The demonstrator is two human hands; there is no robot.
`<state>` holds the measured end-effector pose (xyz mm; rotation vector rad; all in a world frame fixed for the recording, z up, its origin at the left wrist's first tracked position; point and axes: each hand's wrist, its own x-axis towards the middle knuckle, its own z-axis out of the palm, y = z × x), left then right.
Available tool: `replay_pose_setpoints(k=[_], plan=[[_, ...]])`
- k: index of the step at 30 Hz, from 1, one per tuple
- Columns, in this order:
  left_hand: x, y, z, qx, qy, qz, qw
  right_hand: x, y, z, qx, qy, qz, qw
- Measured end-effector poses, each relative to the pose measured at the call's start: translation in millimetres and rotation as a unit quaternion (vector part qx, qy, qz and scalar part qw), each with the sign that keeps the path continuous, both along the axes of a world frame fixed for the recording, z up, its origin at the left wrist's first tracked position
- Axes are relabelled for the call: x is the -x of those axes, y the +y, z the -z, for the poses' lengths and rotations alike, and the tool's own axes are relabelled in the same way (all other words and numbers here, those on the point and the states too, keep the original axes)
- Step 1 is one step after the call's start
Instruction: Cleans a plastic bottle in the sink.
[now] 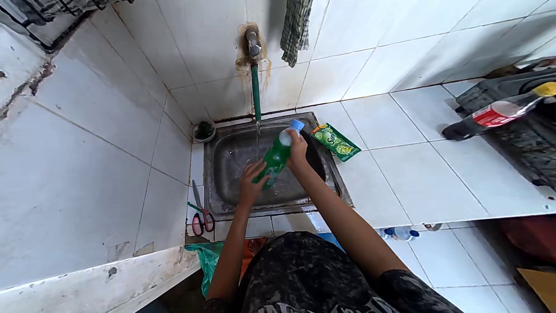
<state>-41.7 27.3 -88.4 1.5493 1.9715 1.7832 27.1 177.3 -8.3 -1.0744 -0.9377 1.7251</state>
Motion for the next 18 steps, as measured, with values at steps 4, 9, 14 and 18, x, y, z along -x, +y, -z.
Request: replay_pose_setpoints(k=[4, 9, 14, 18], plan=[[-7.7, 10.4, 3.4, -0.064, 0.027, -0.048, 0.996, -2.0, -1.5, 0.6, -0.004, -0.005, 0.013, 1.000], [-17.0, 10.0, -0.2, -0.049, 0.082, -0.071, 0.993, -0.2, -4.2, 3.9, 0.012, -0.036, 0.100, 0.994], [-43.2, -4.6, 3.7, 0.004, 0.125, 0.003, 0.992, -2.6, 3.1, 5.0, 0.037, -0.053, 0.195, 0.979], [-67.0, -8.0, 19.2, 0.098, 0.120, 0.057, 0.986, -8.2, 9.8, -2.4, 0.101, -0.002, 0.188, 0.977]])
